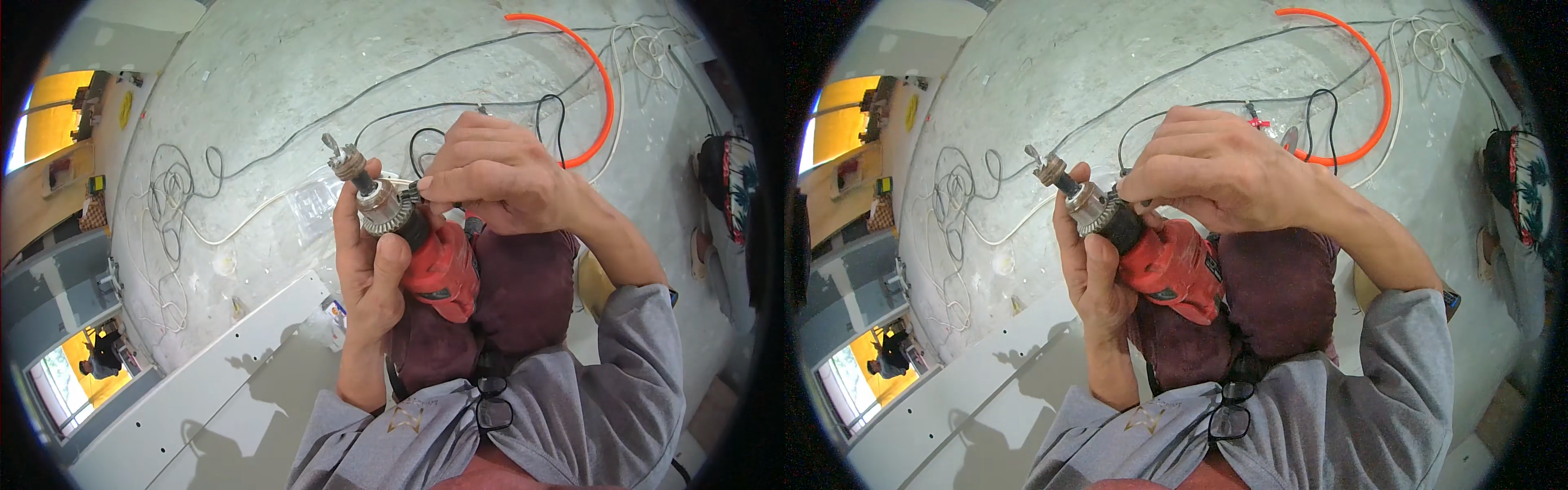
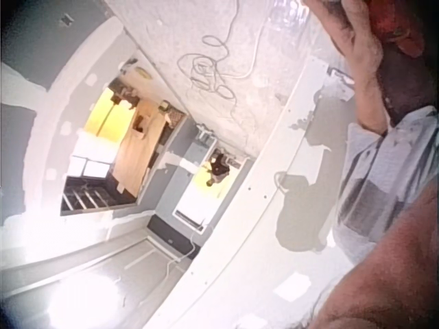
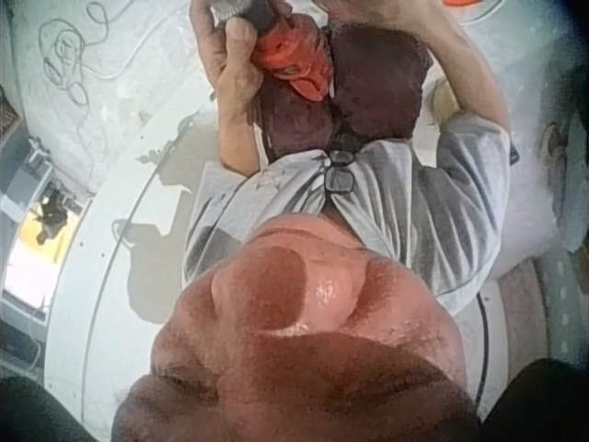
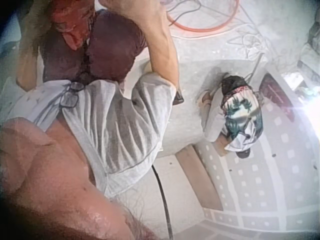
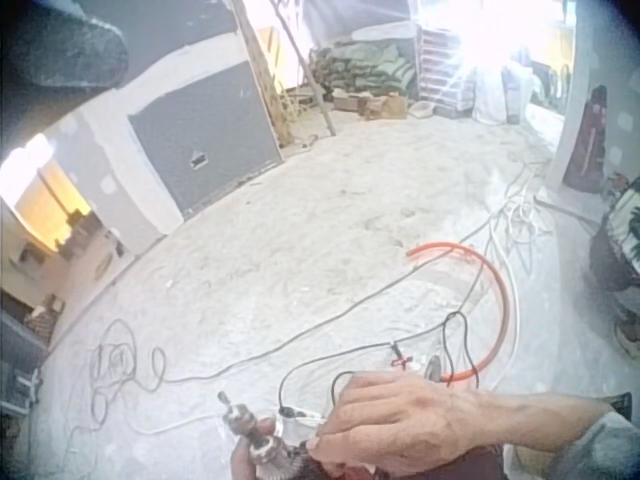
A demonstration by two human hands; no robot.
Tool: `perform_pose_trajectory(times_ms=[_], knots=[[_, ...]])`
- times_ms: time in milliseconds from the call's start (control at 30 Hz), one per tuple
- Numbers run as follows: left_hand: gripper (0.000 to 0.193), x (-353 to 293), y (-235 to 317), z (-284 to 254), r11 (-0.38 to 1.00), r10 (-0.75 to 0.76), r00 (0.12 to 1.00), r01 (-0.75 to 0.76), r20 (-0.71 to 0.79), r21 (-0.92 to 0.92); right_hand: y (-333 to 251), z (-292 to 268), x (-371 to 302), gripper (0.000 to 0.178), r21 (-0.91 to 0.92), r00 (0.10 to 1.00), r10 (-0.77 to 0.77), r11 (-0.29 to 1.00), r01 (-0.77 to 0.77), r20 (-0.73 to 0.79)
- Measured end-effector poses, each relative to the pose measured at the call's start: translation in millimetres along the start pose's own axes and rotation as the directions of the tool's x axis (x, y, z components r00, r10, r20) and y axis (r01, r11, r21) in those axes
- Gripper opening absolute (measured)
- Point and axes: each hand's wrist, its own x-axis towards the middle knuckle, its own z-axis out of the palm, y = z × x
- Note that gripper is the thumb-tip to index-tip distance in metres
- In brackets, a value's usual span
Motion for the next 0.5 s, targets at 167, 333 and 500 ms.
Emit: perform_pose_trajectory(times_ms=[167, 333, 500], knots=[[0.073, 1.0, -3.6, -7.7, 0.997, -0.023, 0.998, 0.027, 0.067, -0.070, 2.9, 1.7, 2.8, 0.030, -0.021, 1.000, 0.028, 0.999, -0.028, 0.005], [0.072, 3.2, -2.2, -1.4, 1.000, 0.006, 0.999, -0.006, 0.040, -0.010, 5.8, 7.0, 0.0, 0.022, -0.151, 0.991, -0.116, 0.983, 0.104, -0.073], [0.073, 0.2, -2.8, -2.9, 1.000, 0.001, 0.999, -0.002, -0.038, -0.029, 4.9, 1.1, 2.7, 0.025, -0.154, 0.992, -0.124, 0.981, 0.120, -0.017]])
